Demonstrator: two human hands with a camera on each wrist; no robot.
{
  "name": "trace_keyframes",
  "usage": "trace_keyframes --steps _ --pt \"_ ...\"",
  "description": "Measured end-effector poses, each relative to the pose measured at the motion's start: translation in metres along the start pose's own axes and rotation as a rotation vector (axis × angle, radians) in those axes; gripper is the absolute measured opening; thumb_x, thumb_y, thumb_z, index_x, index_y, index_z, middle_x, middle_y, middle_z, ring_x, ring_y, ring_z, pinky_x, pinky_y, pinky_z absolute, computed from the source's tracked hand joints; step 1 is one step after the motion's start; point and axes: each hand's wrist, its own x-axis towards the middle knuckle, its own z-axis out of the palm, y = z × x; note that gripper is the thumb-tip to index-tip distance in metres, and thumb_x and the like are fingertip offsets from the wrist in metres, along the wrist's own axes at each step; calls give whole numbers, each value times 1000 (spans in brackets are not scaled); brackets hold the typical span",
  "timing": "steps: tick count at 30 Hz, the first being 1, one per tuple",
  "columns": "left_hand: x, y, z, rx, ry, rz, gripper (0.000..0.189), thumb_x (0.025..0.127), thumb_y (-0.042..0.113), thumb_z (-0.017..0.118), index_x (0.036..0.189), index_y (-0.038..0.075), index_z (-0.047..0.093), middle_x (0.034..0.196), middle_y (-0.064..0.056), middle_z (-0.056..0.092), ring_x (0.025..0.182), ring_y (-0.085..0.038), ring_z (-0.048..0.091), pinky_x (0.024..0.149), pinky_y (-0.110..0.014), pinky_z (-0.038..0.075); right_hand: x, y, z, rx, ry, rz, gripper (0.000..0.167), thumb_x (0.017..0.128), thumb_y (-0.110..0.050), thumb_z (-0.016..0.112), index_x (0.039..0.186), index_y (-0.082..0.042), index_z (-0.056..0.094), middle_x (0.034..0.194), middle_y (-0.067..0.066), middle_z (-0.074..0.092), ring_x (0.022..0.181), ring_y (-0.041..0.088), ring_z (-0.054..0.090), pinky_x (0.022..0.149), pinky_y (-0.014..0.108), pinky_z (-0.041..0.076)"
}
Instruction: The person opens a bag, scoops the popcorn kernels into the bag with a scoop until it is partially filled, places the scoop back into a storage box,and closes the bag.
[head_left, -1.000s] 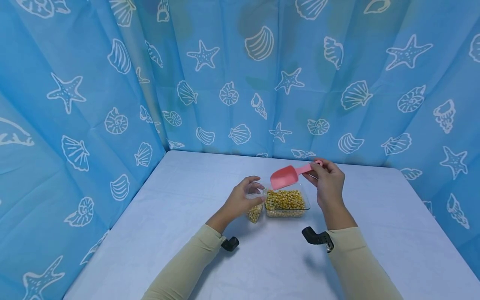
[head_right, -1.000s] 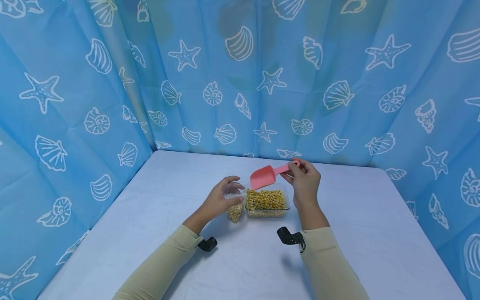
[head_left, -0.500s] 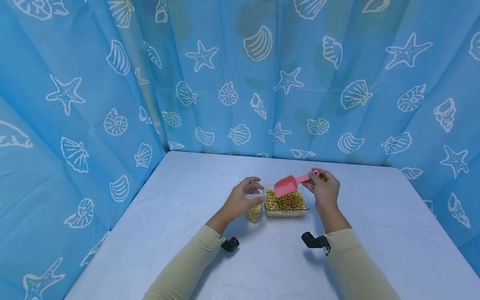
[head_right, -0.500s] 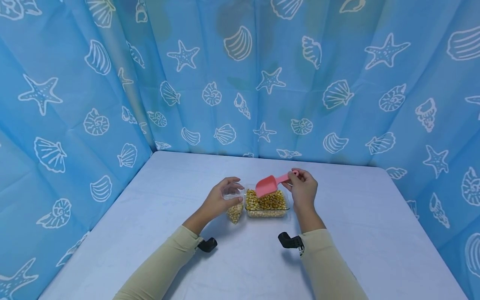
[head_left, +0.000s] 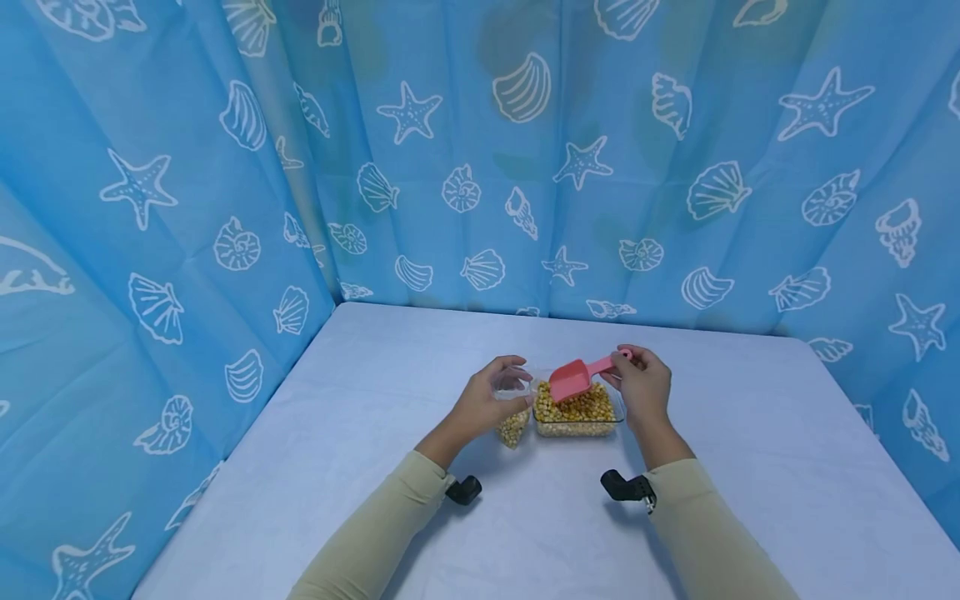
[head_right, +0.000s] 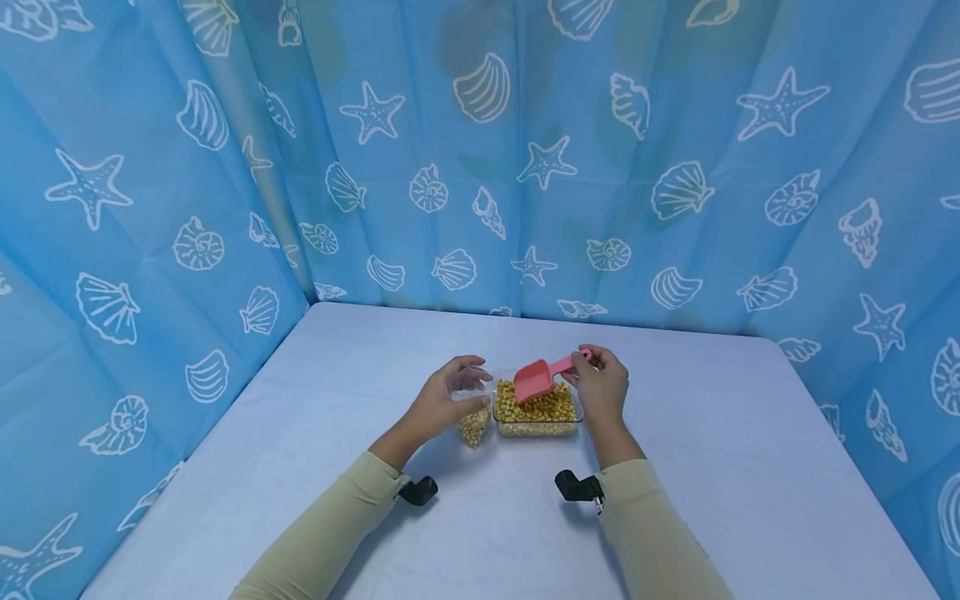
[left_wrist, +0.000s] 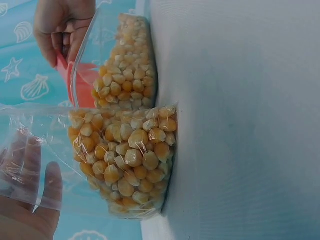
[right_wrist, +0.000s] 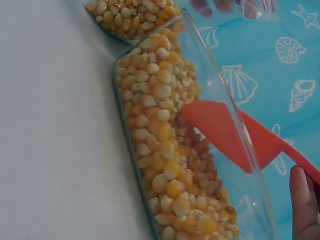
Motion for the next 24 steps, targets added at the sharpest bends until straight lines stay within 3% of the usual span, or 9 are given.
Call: trace_keyframes --steps 6,11,19,24 --pt "0 0 1 7 1 2 54 86 23 75 134 23 50 116 7 65 108 -17 59 92 -44 47 1 11 0 2 1 25 36 100 -26 56 131 -7 54 115 11 55 101 19 64 79 26 54" --pt "-1 -1 1 14 1 -1 54 86 23 75 134 22 51 116 7 65 107 -15 59 92 -44 47 0 15 -3 25 -28 58 39 100 -22 56 133 -1 52 118 16 55 102 21 64 79 25 54" --pt "-1 -2 1 13 1 -6 55 86 25 75 135 23 50 116 8 64 109 -20 59 92 -44 46 1 13 -1 -68 -104 85 38 102 -18 51 136 0 49 120 18 54 99 19 64 80 24 53" --pt "0 -1 2 12 0 -20 54 87 25 75 135 25 50 116 8 64 109 -19 58 92 -45 46 11 22 -2 -23 -100 109 39 102 -19 51 136 1 48 121 19 54 101 22 64 80 26 53"
